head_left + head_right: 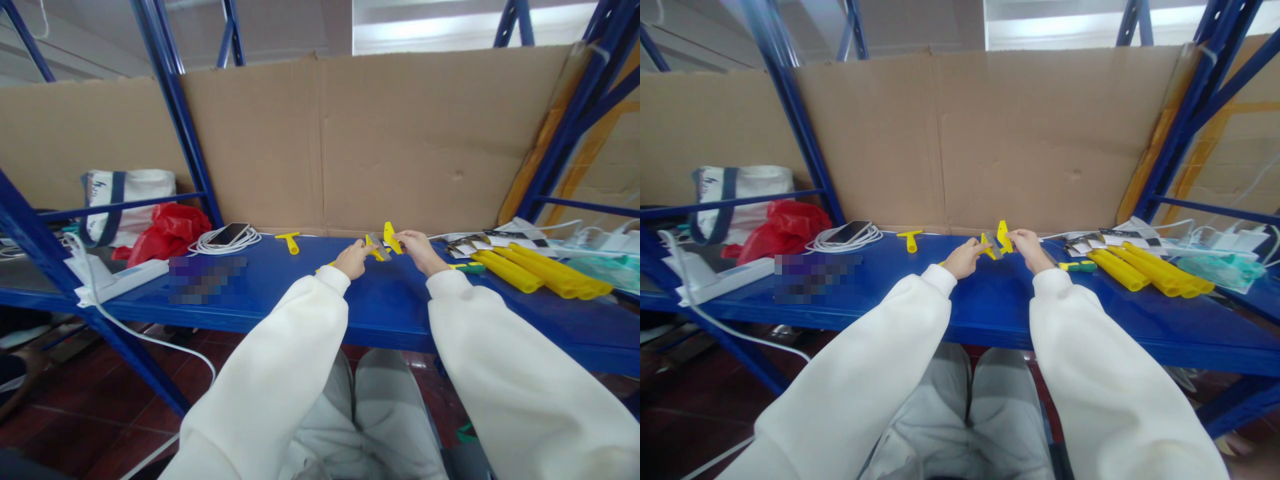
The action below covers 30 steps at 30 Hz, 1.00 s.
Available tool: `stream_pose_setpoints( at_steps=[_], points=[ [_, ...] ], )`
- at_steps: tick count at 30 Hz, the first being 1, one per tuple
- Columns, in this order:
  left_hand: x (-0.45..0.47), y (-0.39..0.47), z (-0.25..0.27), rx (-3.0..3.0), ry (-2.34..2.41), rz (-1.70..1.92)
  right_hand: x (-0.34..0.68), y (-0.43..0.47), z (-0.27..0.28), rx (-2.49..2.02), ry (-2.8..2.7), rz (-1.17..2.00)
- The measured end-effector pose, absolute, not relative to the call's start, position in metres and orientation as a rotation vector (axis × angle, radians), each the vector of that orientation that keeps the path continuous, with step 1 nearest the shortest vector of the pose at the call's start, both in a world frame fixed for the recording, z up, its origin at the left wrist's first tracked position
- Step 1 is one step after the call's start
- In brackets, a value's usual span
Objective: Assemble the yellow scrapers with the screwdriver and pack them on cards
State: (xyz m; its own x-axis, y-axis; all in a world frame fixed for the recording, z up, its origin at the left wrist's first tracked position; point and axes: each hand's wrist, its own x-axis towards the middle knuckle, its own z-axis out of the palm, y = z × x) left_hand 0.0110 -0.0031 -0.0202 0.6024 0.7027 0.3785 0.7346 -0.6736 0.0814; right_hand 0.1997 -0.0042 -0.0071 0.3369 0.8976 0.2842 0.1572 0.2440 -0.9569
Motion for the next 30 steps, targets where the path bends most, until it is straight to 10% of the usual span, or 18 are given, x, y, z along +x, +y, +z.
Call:
stream_pose_setpoints(
  at_steps=[30],
  points=[
    [0.013,-0.006,-0.02,-2.843,-1.229,-0.835,0.177,-0.007,-0.013,-1.277,-1.318,0.551]
  ],
)
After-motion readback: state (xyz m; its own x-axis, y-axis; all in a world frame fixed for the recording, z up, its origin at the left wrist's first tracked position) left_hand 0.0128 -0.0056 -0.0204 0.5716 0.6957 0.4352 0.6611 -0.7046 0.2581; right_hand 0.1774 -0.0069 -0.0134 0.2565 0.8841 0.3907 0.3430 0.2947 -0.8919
